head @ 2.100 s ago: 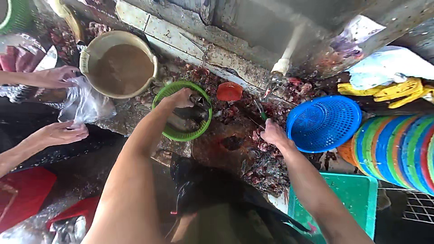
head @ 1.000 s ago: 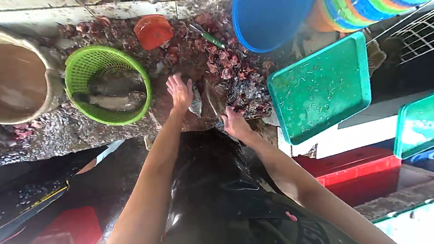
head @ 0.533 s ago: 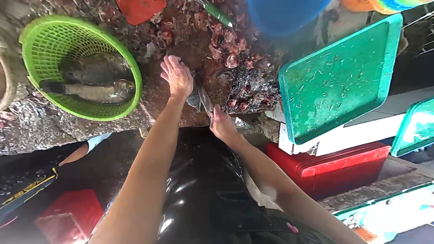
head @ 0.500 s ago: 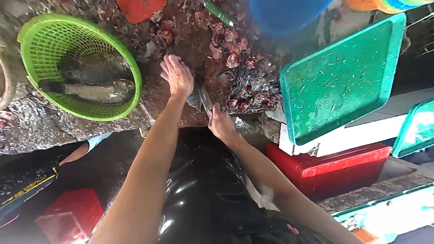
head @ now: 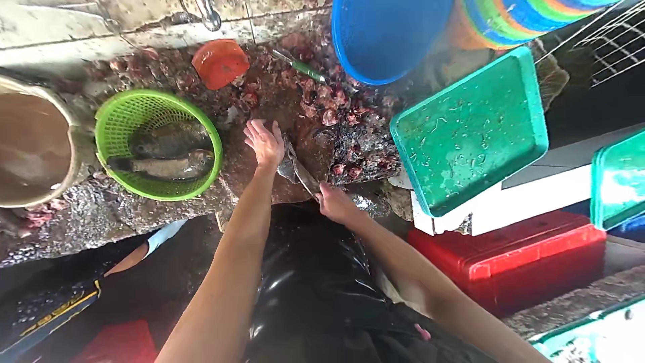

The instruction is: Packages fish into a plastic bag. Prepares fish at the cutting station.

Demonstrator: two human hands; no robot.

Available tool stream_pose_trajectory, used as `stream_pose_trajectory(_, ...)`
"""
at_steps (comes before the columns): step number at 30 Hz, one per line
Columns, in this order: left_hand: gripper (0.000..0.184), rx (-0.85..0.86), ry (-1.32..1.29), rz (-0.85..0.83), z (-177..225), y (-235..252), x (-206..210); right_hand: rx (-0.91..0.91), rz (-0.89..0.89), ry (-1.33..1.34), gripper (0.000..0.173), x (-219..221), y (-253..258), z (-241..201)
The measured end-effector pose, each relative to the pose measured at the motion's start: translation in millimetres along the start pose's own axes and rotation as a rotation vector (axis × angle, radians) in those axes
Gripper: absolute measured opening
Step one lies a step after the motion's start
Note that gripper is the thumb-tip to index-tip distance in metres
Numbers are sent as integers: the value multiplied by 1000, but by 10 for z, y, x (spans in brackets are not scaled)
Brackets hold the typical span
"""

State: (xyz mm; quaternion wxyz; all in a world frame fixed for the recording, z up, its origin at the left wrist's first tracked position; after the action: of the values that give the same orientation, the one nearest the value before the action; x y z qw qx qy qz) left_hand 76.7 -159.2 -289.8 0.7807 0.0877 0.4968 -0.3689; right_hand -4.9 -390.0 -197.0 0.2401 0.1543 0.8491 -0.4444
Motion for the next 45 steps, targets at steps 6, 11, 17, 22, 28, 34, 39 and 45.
stream_pose_trajectory(6, 58, 103, -101, -139, -8, 16, -185, -303, -83, -117, 25, -635, 290, 388)
stream_pose_trajectory(11, 46, -51, -394, -490, -112, 173, -289, -571, 76, 1, 36, -690, 624, 446)
stream_pose_trajectory(17, 60, -192, -524, -299, -67, 59, -730, -316, 161, -122, 31, -553, 406, -147)
stream_pose_trajectory(22, 53, -265, -464, 132, 100, -320, -905, -10, 169, -5, 35, -330, 365, -363)
stream_pose_trajectory(28, 64, -471, -412, 29, -508, -413, -711, 123, 114, 183, 37, -428, 223, -325)
stream_pose_trajectory(34, 70, -452, -318, -261, -676, -502, -1050, -198, -15, -107, 33, -436, 551, -304)
stream_pose_trajectory(39, 58, -546, -1104, -203, -959, -71, -1737, -142, 174, -208, 39, -897, 953, -104)
stream_pose_trajectory(45, 59, -406, -291, -108, -1460, 435, -2057, -95, 358, -315, 48, -1390, 1283, -377)
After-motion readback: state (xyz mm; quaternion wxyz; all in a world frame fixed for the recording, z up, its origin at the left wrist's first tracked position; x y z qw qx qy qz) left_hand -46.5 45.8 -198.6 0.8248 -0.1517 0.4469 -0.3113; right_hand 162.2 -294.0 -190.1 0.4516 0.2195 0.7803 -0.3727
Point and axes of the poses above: each hand's wrist, its own y-axis towards the middle knuckle, its own x-axis out of the palm, z = x × y, the point moved 3 cm from there along y, towards the middle knuckle, and after that the axes turned 15 degrees about -x, right-handed, at the moved point
